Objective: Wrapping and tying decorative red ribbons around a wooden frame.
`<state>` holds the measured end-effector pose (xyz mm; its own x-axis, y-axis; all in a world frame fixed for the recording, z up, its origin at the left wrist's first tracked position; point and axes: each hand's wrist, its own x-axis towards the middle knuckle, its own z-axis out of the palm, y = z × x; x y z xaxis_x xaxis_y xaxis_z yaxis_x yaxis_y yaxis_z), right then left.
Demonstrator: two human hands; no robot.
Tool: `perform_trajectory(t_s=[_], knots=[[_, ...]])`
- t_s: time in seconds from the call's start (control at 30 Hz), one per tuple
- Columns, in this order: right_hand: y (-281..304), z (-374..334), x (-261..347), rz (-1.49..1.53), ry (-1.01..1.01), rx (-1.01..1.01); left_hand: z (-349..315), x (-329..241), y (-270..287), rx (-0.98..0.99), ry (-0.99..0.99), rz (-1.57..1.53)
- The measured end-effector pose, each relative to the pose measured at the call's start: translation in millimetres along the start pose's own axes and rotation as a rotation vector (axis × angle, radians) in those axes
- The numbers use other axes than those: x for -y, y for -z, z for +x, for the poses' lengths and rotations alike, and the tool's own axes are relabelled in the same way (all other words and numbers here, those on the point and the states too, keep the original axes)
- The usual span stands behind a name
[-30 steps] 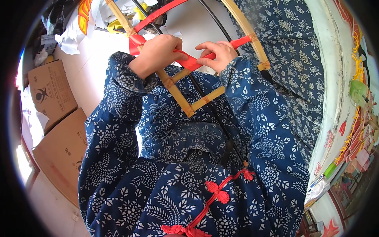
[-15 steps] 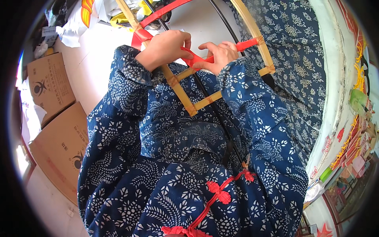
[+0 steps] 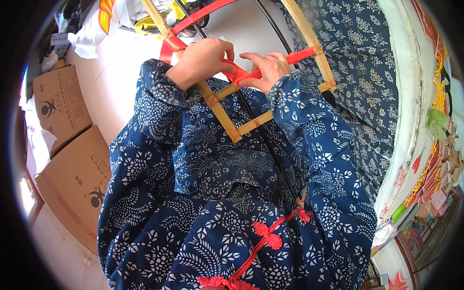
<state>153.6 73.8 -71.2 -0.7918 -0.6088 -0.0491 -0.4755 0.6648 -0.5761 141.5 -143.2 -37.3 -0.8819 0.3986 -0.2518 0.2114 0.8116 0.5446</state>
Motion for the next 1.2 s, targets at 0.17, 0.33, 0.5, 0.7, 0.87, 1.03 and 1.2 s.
perform_trajectory(t_s=[0.17, 0.33, 0.5, 0.7, 0.87, 1.03, 1.2], knots=[[2.6, 8.2, 9.9, 0.046, -0.148, 0.104, 0.5, -1.3, 2.0, -0.037, -0.005, 0.074], [3.6, 10.1, 20.9, 0.035, -0.258, 0.09, 9.7, 10.9, -12.0, -0.287, -0.253, 0.271], [12.2, 0.7, 11.3, 0.208, 0.004, -0.089, 16.5, 13.2, -18.8, -0.438, -0.316, 0.313], [12.9, -4.9, 26.1, 0.01, 0.108, 0.038, 12.9, 11.3, -13.4, -0.416, -0.236, 0.308], [9.3, -0.7, 20.6, -0.037, 0.118, 0.09, -15.1, 0.0, 7.5, -0.592, -0.268, 0.086], [2.9, 21.5, 30.4, -0.207, -0.036, 0.343, -59.2, 6.1, 11.9, -0.734, -0.194, -0.164], [12.9, 10.7, 12.5, 0.28, -0.115, -0.204, -102.0, 21.5, -37.5, -0.859, 0.221, -0.641]])
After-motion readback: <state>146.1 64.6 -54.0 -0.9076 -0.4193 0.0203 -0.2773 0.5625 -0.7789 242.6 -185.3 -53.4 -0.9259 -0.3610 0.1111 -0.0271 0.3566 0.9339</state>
